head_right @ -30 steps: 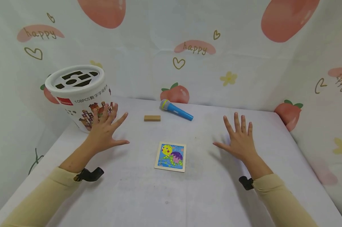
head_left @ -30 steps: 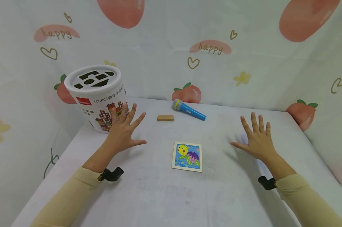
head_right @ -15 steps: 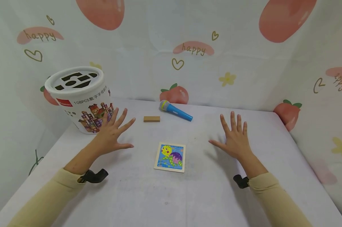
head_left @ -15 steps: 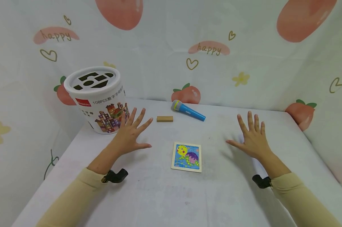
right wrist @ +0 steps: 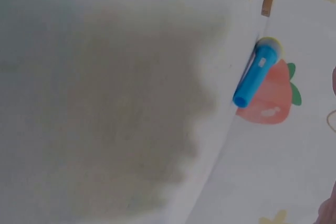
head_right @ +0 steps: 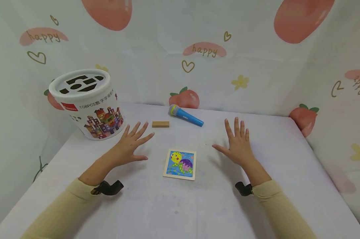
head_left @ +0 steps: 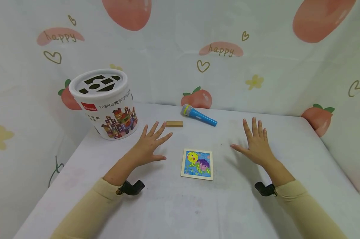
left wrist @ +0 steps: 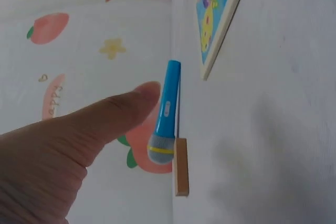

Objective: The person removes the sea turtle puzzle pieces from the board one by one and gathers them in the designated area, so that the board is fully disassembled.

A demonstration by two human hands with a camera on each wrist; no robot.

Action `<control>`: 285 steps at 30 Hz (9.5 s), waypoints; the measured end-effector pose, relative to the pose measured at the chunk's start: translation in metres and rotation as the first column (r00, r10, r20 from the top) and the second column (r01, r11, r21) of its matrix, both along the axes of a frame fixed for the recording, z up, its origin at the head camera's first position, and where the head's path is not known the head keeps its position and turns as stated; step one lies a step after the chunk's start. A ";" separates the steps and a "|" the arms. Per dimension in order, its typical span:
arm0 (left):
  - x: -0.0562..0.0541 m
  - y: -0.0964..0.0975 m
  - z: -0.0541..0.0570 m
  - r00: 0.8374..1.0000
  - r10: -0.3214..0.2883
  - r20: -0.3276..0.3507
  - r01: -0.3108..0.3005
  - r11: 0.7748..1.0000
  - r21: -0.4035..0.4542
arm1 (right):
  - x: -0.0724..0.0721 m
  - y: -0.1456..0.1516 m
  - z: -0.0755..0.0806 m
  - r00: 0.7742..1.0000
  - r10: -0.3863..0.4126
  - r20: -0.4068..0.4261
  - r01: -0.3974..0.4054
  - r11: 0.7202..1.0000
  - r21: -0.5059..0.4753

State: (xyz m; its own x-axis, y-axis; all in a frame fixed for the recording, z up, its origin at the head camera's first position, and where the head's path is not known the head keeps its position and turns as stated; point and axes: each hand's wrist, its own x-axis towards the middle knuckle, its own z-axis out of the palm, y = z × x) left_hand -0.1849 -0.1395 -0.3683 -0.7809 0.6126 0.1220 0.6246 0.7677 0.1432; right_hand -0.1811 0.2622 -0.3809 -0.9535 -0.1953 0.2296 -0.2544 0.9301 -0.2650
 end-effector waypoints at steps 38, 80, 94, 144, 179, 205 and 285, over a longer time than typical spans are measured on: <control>0.012 0.059 -0.024 0.939 -0.155 0.306 0.133 0.987 0.091 | -0.006 -0.077 -0.002 0.933 0.197 0.300 -0.103 0.947 -0.304; 0.027 0.078 -0.038 0.948 -0.063 0.311 0.099 0.990 -0.101 | -0.033 -0.132 -0.023 0.803 0.420 0.424 -0.226 0.872 -0.434; 0.030 0.076 -0.037 0.955 -0.106 0.278 0.134 0.987 -0.086 | -0.028 -0.142 -0.028 0.812 0.423 0.402 -0.211 0.855 -0.474; 0.027 0.074 -0.040 0.941 -0.087 0.328 0.102 0.994 -0.029 | -0.017 -0.155 -0.027 0.874 0.348 0.340 -0.202 0.896 -0.396; 0.027 0.078 -0.043 0.944 -0.053 0.327 0.074 0.996 -0.052 | -0.025 -0.135 -0.027 0.857 0.346 0.381 -0.081 0.822 -0.564; 0.031 0.079 -0.048 0.923 -0.043 0.382 0.032 0.999 0.035 | -0.020 -0.070 -0.024 0.886 0.199 0.419 0.064 0.842 -0.536; 0.027 0.086 -0.046 0.935 -0.072 0.346 0.094 0.994 -0.047 | -0.023 -0.064 -0.020 0.885 0.191 0.424 0.030 0.887 -0.461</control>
State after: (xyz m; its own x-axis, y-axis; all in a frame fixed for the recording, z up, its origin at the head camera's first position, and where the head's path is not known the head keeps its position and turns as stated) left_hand -0.1581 -0.0532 -0.4145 -0.7146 0.6748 -0.1845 0.6076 0.7293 0.3146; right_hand -0.2036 0.1981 -0.4014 -0.9564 -0.2585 -0.1357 -0.0741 0.6646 -0.7435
